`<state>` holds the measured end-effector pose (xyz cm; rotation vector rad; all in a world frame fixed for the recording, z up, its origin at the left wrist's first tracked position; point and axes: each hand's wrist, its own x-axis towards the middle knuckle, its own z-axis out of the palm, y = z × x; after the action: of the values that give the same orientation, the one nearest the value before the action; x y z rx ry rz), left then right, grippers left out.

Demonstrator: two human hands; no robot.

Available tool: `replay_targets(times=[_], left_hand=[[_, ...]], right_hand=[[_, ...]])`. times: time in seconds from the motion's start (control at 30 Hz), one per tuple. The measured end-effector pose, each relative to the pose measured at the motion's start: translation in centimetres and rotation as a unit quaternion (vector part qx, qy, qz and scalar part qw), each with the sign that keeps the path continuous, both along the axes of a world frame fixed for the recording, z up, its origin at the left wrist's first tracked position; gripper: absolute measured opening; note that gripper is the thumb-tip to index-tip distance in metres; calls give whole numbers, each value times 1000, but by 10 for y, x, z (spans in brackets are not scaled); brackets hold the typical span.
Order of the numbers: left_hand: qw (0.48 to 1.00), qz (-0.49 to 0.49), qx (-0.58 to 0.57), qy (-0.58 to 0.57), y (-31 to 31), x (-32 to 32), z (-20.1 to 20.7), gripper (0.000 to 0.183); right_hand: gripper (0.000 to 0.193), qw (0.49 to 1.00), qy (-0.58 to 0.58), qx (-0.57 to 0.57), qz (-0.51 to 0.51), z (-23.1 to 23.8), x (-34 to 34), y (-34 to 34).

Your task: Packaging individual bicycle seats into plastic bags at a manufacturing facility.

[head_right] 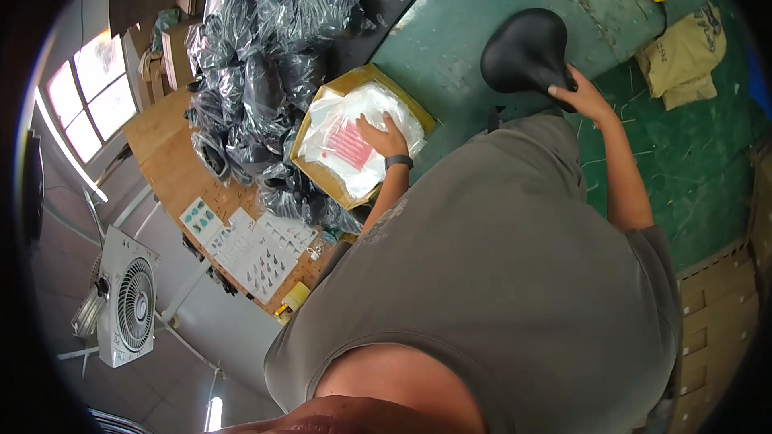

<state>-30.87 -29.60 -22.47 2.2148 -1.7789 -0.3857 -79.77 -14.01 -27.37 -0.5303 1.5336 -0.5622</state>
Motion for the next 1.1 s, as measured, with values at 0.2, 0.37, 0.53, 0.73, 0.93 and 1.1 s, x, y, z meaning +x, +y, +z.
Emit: replay_targets(times=[0.2,0.37,0.53,0.73,0.93,1.1], left_hand=[[961,-249,112,-40,49,49,-7,79],[966,-240,81,-45,60,105,8,77],[985,-149,79,42,52,71,40,56],[955,-22,27,295,61,101,-20,21],[875,35,-2,483,65,104,35,36],[860,-22,-25,510,86,110,94,26]], right_hand=[[131,929,352,-31,109,26,57,-15],[131,897,416,-77,132,36,80,-31],[115,890,405,-207,27,20,98,-25],[59,942,-279,-56,-176,153,138,-12],[67,911,-312,-242,-120,206,213,18],[58,922,-331,-186,-75,218,287,-11]])
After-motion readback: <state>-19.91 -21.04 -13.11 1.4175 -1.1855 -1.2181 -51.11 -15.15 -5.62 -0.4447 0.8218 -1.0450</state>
